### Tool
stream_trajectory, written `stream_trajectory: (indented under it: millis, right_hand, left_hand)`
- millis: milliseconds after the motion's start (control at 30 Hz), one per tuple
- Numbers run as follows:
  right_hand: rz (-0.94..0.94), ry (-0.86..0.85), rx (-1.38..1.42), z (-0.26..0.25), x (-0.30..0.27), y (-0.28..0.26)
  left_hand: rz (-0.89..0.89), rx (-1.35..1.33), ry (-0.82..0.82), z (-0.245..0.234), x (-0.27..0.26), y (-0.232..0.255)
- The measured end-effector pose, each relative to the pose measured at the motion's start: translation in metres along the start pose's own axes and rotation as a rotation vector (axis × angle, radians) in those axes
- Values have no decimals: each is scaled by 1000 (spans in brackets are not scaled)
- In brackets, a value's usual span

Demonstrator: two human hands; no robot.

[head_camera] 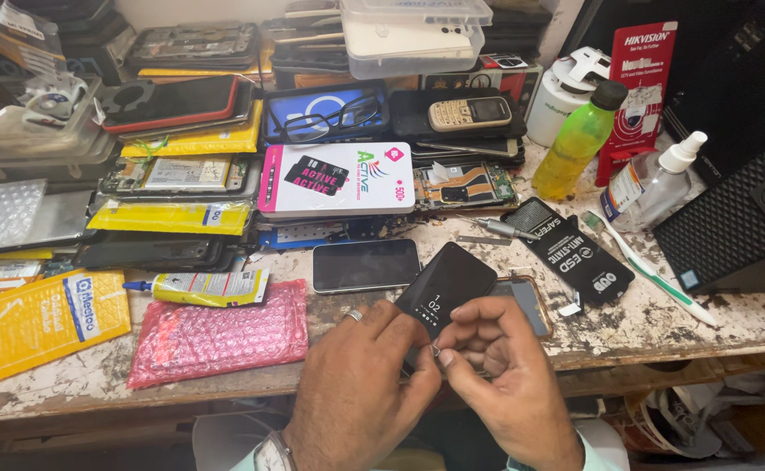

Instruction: The person applies adhesive tape to the edges of a smartphone screen and presses it onto the device. They then use a screwdriver to remove screws from the back of the phone, detaching the rear cover to expose the internal components.

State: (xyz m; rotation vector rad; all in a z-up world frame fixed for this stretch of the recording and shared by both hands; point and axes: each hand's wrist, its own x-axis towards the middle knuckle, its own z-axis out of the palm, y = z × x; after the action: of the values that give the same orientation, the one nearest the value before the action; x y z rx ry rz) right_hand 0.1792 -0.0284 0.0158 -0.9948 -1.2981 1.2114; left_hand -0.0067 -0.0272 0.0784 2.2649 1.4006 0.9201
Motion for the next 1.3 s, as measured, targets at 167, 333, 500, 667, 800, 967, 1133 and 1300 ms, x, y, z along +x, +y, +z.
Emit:
stream_trajectory:
  millis: [167,333,500,667,800,967,1133,1300]
  right_hand:
    - [12,-10,10,0,1,0]
    - [13,-9,5,1,1,-1]
    - [20,4,-76,2,-1,-3]
    - [32,3,-45,2,0,-2]
    - [12,5,-48,1,0,1]
    - [-14,30,-65,2,-1,5]
    - [54,26,-12,1,-3,3]
    - [141,-20,-2,-2,-4,-1]
  left_hand:
    - [21,14,7,1,0,-1]
    - [27,32,6,2,0,-1]
    - [30,20,0,3,0,-1]
    - [27,-12,-1,3,0,-3]
    - [33,-28,7,3,0,-4]
    - [4,-20,3,3,0,-4]
    - [-60,-151,57,-1,0,-4]
    - [-199,-342,3,-3,1,-2]
